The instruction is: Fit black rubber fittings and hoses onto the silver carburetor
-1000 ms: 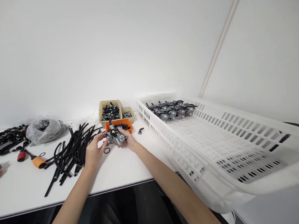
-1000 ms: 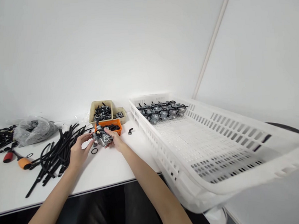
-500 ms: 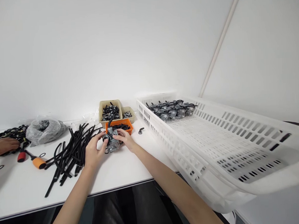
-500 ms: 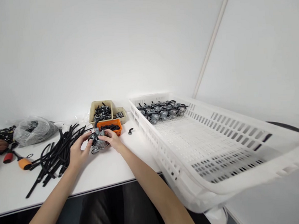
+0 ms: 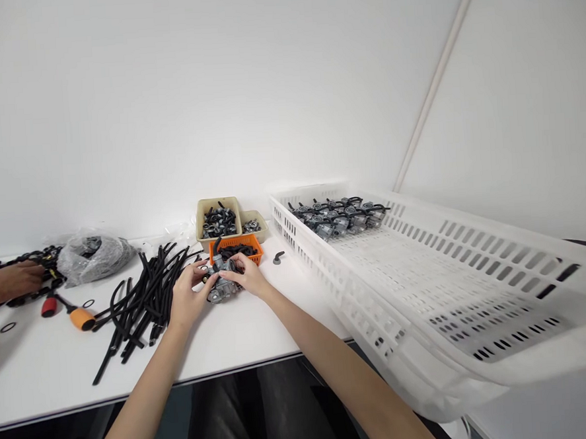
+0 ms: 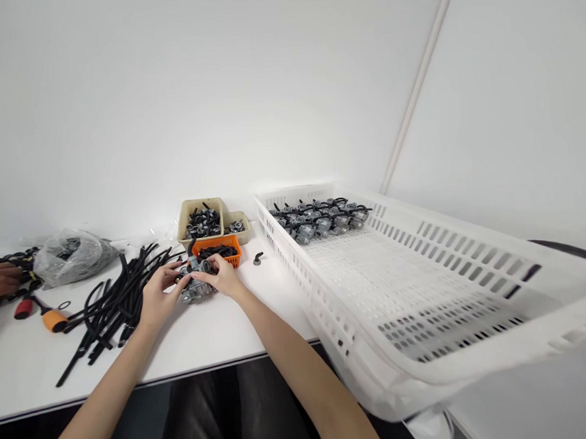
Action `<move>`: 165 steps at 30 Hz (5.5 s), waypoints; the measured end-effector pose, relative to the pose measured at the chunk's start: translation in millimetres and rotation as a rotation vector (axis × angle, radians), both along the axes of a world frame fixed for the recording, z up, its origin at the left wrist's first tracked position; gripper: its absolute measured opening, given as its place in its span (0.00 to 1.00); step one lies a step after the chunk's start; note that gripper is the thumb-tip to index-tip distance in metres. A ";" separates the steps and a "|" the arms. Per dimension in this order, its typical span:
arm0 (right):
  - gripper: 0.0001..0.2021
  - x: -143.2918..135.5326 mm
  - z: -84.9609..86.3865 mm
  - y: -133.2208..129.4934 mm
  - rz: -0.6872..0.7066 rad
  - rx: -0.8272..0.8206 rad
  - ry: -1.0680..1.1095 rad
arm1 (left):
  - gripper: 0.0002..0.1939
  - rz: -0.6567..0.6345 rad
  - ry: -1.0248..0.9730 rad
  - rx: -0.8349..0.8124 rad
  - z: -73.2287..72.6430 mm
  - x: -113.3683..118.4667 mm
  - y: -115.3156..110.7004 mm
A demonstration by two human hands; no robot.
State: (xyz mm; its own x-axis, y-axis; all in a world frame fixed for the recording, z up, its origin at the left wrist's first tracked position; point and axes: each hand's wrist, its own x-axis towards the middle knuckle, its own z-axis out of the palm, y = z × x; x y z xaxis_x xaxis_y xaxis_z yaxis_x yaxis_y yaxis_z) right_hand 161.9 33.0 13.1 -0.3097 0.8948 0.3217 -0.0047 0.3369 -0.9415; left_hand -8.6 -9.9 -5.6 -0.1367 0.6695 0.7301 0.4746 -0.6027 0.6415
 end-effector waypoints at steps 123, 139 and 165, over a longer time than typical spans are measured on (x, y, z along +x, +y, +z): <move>0.18 3.2 9.9 -3.8 -0.079 0.218 -0.044 | 0.12 -0.108 -0.133 -0.283 3.1 -0.5 5.0; 0.11 5.0 9.3 -5.7 -0.068 0.259 -0.075 | 0.11 -0.113 -0.077 -0.255 2.9 -0.6 3.2; 0.11 1.6 9.3 -5.9 0.017 0.225 -0.122 | 0.26 -0.374 -0.489 -0.356 13.9 4.3 -1.2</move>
